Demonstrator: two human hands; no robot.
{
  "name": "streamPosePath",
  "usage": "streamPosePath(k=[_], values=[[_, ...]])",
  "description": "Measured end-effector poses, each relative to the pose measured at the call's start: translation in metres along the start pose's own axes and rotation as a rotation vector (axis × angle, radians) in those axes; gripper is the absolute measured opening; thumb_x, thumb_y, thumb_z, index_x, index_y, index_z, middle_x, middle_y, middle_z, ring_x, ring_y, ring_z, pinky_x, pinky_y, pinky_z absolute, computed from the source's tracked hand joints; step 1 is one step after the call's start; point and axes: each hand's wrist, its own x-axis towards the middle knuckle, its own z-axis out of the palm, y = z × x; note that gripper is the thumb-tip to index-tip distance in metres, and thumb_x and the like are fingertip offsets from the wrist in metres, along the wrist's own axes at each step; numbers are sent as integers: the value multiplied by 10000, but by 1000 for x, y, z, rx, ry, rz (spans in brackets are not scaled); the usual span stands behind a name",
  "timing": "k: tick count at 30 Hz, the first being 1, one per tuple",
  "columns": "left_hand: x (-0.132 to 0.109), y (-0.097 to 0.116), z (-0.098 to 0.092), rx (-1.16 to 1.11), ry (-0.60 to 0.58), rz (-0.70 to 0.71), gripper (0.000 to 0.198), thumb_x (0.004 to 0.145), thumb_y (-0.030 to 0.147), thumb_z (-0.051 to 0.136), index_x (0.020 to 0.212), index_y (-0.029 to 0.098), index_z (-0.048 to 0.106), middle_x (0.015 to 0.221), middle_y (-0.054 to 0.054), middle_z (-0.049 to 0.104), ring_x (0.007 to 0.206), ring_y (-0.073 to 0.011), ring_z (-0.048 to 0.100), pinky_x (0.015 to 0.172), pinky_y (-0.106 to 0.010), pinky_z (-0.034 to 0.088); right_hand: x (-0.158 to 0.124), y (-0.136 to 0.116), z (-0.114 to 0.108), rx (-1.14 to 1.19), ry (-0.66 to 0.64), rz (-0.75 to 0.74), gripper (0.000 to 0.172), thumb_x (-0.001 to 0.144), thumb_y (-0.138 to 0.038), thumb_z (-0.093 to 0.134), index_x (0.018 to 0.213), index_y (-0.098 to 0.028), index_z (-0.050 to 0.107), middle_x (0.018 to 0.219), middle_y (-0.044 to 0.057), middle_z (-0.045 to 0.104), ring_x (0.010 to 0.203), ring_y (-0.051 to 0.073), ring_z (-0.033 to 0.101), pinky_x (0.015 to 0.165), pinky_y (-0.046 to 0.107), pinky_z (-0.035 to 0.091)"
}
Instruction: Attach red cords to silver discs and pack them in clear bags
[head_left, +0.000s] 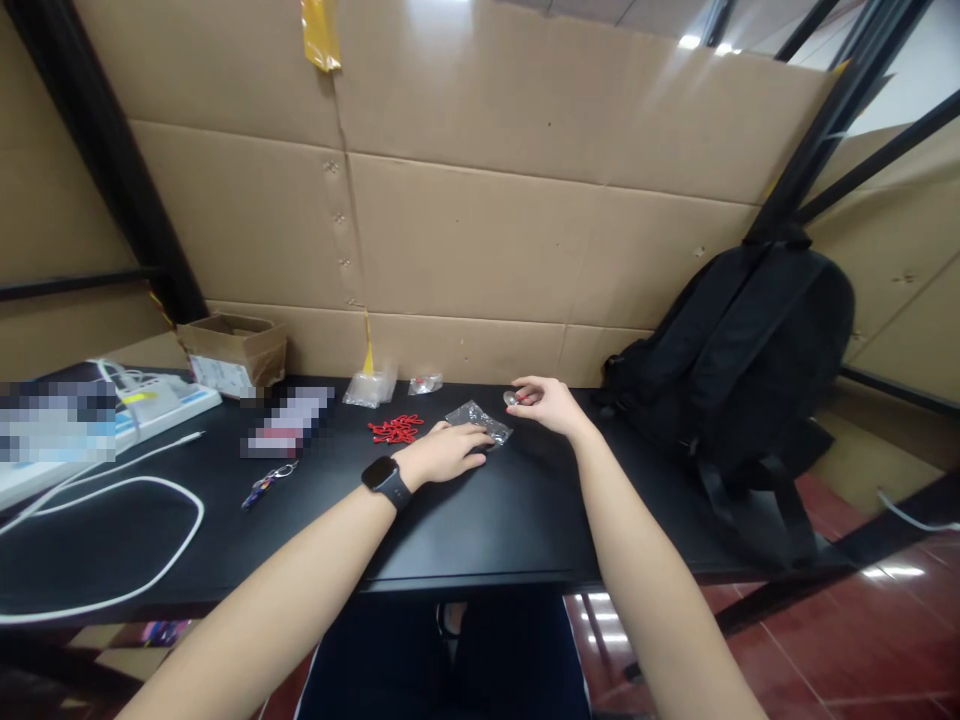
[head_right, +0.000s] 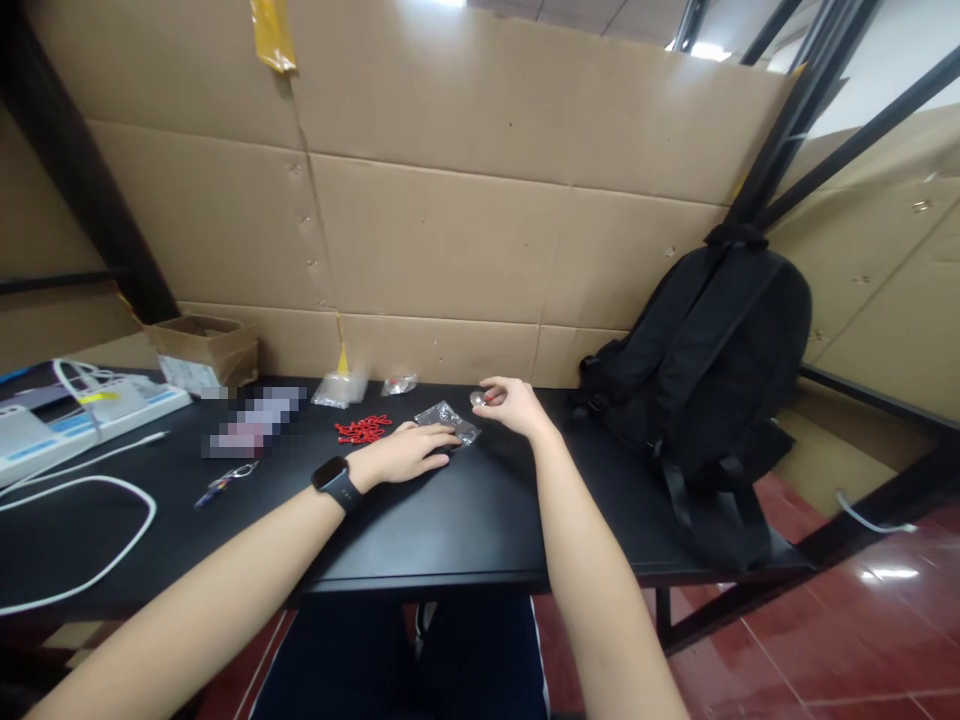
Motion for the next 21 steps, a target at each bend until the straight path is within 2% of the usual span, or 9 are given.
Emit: streamPosePath(k=[3,6,10,13,17,21], values=[[0,2,2,45,11,-33,454,997,479,406,1403,309,517,1513,-58,484,1391,-270,430,1090,-458,362,-3,-4,-1,-79,-185,10,464,597,-411,872,978,-164,781,831,54,763,771,191,699,702,254,532],[1,5,7,104,33,-116,531,981,549,389,1427,286,506,1519,-98,468,1401,-362,387,1097,-562,317,-5,-9,3,-185,-313,20,386,572,-411,881,876,-186,807,762,31,761,747,197,694,654,248,499],[0,5,10,101,24,-173,567,971,594,355,1453,322,479,1529,-107,447,1394,-414,368,1086,-622,289,-5,-12,15,-274,-278,38,346,596,-383,870,879,-191,817,731,22,754,695,179,680,620,245,465],[0,2,10,78,-11,-192,563,963,616,348,1467,386,450,1563,-91,403,1414,-423,339,1088,-646,263,-3,-12,23,-291,-248,-1,330,619,-353,863,896,-181,814,719,19,746,664,164,665,624,244,457],[1,-1,9,58,-44,-204,526,956,618,368,1450,457,451,1584,-53,372,1431,-415,309,1091,-654,241,0,-9,29,-319,-202,-63,250,619,-303,868,817,-165,801,723,31,737,675,166,656,619,245,444],[0,-2,7,51,-42,-198,498,952,619,382,1425,492,469,1594,-21,351,1440,-408,279,1093,-648,231,1,-4,35,-276,-180,-72,271,594,-294,885,813,-165,792,732,30,728,671,158,646,614,238,440]])
